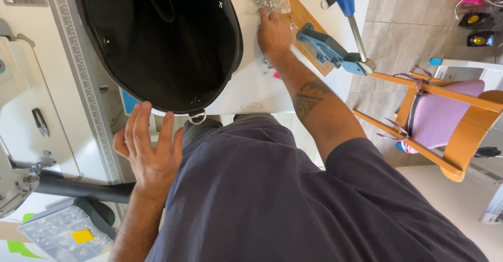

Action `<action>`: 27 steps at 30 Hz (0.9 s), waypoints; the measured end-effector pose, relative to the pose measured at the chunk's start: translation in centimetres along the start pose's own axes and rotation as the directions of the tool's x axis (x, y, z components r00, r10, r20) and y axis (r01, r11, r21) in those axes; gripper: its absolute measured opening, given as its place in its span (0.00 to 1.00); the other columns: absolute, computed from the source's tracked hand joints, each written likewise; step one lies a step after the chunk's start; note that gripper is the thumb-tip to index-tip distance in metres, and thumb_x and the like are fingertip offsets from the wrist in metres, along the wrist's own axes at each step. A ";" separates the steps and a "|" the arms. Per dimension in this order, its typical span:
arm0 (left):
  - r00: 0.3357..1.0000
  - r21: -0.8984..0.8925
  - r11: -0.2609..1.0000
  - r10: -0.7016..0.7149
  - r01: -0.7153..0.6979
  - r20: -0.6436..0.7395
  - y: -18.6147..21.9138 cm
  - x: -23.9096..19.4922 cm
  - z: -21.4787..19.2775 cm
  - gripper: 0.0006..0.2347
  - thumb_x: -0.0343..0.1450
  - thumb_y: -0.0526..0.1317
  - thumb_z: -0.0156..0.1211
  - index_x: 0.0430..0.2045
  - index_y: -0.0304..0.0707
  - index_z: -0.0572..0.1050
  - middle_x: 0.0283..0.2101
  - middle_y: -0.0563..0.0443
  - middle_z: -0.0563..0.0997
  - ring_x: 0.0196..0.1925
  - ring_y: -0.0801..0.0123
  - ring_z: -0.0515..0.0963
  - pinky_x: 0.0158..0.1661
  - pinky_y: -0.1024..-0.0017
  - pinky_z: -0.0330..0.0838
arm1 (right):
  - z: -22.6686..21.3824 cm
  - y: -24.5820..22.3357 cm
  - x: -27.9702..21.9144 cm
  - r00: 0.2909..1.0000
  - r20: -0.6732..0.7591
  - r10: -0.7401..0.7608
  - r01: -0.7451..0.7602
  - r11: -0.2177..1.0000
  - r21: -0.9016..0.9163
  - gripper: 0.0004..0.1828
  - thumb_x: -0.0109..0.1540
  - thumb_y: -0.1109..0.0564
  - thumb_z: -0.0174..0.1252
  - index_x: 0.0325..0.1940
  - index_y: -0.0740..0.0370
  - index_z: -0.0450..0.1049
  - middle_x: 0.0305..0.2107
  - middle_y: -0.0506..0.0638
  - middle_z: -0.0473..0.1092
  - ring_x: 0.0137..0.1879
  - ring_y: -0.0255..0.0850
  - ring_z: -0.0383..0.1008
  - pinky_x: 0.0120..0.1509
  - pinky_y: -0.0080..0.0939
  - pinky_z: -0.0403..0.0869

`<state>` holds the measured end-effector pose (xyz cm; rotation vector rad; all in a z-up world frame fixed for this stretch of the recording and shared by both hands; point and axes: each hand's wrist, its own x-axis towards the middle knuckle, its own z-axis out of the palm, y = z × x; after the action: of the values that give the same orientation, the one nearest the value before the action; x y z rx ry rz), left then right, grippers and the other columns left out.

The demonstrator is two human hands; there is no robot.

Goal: Attaching metal hardware to a leather bag using a manual press

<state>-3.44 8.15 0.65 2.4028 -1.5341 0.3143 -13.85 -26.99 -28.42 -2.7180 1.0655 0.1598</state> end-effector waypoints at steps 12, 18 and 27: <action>0.988 0.032 0.988 -0.153 0.152 0.027 -0.1 -3.2 -1.1 0.08 0.77 0.39 0.66 0.47 0.38 0.80 0.62 0.33 0.74 0.61 0.44 0.80 0.52 0.55 0.63 | 2.1 1.0 4.9 0.998 -0.062 0.009 -0.010 1.000 -0.013 0.13 0.67 0.57 0.53 0.31 0.63 0.76 0.26 0.54 0.74 0.29 0.48 0.75 0.30 0.53 0.77; 0.986 0.010 0.986 -0.164 0.164 0.021 -0.3 -3.1 -1.0 0.07 0.76 0.37 0.68 0.46 0.38 0.80 0.61 0.34 0.74 0.62 0.46 0.80 0.52 0.55 0.63 | 0.3 0.4 5.2 0.974 0.063 0.215 -0.221 0.969 0.108 0.10 0.65 0.55 0.58 0.30 0.58 0.78 0.26 0.50 0.74 0.32 0.41 0.75 0.36 0.48 0.79; 0.991 -0.017 0.992 -0.127 0.128 0.045 -0.6 -2.4 -0.6 0.07 0.75 0.36 0.71 0.45 0.37 0.81 0.61 0.35 0.75 0.61 0.47 0.80 0.52 0.55 0.63 | -1.6 0.5 5.2 0.964 0.155 0.216 -0.247 0.943 0.223 0.08 0.65 0.59 0.57 0.33 0.59 0.80 0.29 0.51 0.77 0.36 0.41 0.79 0.44 0.48 0.82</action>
<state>-3.94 10.64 0.40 2.4938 -1.3861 0.2196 -10.33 -31.15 -27.88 -2.3305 1.2744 0.2241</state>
